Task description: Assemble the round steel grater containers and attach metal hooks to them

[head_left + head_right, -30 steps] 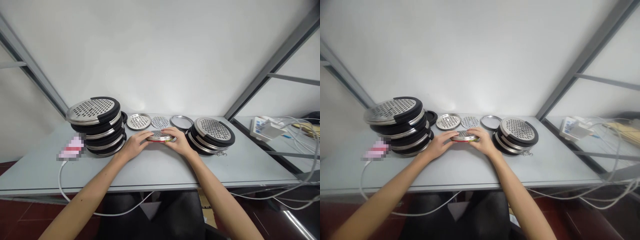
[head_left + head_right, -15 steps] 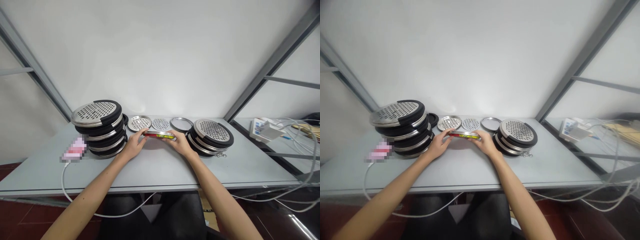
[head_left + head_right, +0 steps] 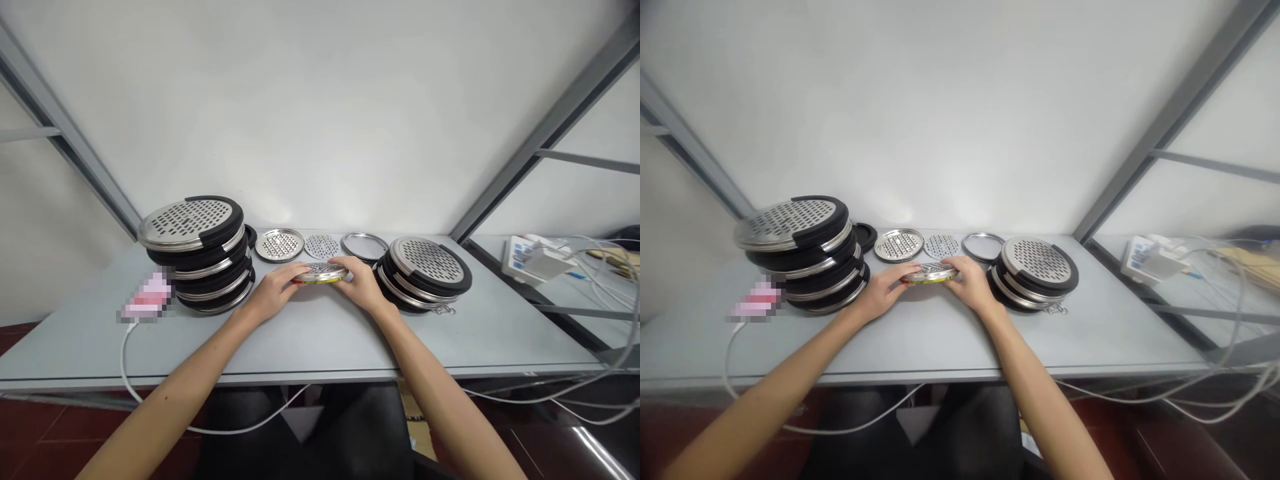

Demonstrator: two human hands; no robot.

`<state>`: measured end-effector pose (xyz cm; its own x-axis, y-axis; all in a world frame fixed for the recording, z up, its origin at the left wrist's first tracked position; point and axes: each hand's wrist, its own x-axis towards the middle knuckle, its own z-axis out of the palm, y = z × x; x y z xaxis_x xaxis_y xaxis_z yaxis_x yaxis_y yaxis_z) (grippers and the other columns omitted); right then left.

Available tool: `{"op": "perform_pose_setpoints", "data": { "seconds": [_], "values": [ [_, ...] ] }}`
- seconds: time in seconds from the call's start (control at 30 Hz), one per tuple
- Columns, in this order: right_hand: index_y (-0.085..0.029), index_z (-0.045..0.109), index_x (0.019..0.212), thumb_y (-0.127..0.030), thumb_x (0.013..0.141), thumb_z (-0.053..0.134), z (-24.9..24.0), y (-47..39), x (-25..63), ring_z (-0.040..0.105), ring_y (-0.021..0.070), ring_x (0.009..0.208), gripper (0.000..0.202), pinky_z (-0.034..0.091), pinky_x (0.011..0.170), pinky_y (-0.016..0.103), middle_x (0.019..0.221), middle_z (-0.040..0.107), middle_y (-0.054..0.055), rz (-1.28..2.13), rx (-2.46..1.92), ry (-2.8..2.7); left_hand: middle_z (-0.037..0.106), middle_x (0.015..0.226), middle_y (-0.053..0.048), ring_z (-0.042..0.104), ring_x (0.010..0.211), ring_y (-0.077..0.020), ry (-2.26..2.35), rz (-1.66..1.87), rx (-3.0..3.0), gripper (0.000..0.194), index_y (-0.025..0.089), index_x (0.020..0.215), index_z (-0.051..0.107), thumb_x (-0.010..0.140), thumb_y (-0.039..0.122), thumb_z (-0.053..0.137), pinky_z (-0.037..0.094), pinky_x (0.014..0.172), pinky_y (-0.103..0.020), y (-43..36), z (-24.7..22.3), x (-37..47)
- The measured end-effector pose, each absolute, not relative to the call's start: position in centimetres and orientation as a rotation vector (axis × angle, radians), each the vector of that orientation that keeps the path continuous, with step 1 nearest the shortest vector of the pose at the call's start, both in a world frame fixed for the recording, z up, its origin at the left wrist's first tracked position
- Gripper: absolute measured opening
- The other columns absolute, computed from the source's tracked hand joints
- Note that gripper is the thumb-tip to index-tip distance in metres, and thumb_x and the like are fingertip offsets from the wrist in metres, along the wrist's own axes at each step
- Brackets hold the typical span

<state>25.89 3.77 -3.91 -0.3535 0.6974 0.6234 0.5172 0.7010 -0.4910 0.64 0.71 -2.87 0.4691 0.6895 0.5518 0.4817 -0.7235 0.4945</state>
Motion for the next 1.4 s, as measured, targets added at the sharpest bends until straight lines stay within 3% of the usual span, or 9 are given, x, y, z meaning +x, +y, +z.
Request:
{"op": "perform_pose_setpoints", "data": {
  "seconds": [0.13,0.23,0.4,0.7,0.97,1.1,1.23,1.4],
  "values": [
    [-0.023,0.058,0.125,-0.031,0.086,0.062,-3.8,3.8,25.9,0.060,0.0263,0.113,0.040,0.046,0.099,0.044,0.123,0.065,0.010,0.351,-0.940,-1.955,0.064,0.126,-0.009,0.061,0.115,-0.0235,1.112,1.213,2.290,0.032,0.019,0.124,0.058,0.092,0.022,0.053,0.052,0.096,-0.040,0.6,-2.9,0.8],
    [-0.023,0.054,0.130,-0.031,0.092,0.054,-3.5,3.7,25.9,0.059,0.0252,0.116,0.039,0.046,0.099,0.042,0.128,0.062,0.009,0.425,-0.923,-1.935,0.067,0.120,-0.008,0.063,0.110,-0.0222,1.121,1.269,2.236,0.029,0.018,0.120,0.059,0.092,0.024,0.052,0.052,0.094,-0.036,0.6,-2.7,0.9],
    [-0.021,0.059,0.124,-0.037,0.091,0.055,-3.5,3.6,25.8,0.065,0.0248,0.102,0.037,0.051,0.093,0.041,0.118,0.068,0.008,0.460,-0.940,-1.887,0.070,0.109,-0.007,0.066,0.098,-0.0205,1.184,1.291,2.230,0.031,0.016,0.121,0.058,0.094,0.028,0.051,0.053,0.088,-0.032,0.8,-2.6,0.9],
    [-0.025,0.069,0.111,-0.036,0.085,0.066,-3.6,3.4,25.8,0.067,0.0256,0.101,0.029,0.049,0.095,0.043,0.110,0.072,0.008,0.310,-0.837,-1.878,0.061,0.130,-0.010,0.058,0.120,-0.0231,1.149,1.292,2.345,0.044,0.018,0.131,0.049,0.090,0.031,0.058,0.046,0.103,-0.037,0.3,-2.3,0.8],
    [-0.023,0.068,0.111,-0.030,0.083,0.068,-2.7,2.8,25.5,0.066,0.0236,0.103,0.029,0.049,0.095,0.041,0.110,0.072,0.008,0.425,-0.790,-1.908,0.069,0.113,-0.008,0.067,0.102,-0.0207,0.986,1.317,2.394,0.028,0.018,0.119,0.059,0.093,0.026,0.056,0.056,0.086,-0.033,0.3,-2.7,0.5],
    [-0.020,0.061,0.121,-0.022,0.079,0.068,-3.4,3.4,25.6,0.063,0.0239,0.107,0.043,0.049,0.096,0.041,0.117,0.068,0.010,0.503,-0.865,-1.997,0.066,0.120,-0.010,0.062,0.113,-0.0213,0.801,1.347,2.458,0.028,0.019,0.121,0.058,0.093,0.019,0.055,0.051,0.098,-0.038,0.3,-2.8,0.5],
    [-0.020,0.066,0.114,-0.013,0.079,0.060,-4.1,4.1,26.0,0.064,0.0240,0.106,0.036,0.048,0.097,0.042,0.113,0.070,0.009,0.504,-0.890,-2.022,0.064,0.123,-0.010,0.059,0.118,-0.0211,0.743,1.310,2.487,0.030,0.020,0.122,0.057,0.092,0.016,0.055,0.048,0.102,-0.040,0.5,-2.7,0.6],
    [-0.023,0.069,0.111,-0.014,0.082,0.061,-4.1,4.3,26.4,0.061,0.0234,0.115,0.031,0.043,0.105,0.043,0.117,0.070,0.007,0.498,-0.870,-1.930,0.058,0.132,-0.012,0.052,0.127,-0.0232,0.916,1.313,2.474,0.031,0.020,0.122,0.056,0.091,0.016,0.057,0.043,0.106,-0.045,0.7,-2.5,0.4]
  ]
}}
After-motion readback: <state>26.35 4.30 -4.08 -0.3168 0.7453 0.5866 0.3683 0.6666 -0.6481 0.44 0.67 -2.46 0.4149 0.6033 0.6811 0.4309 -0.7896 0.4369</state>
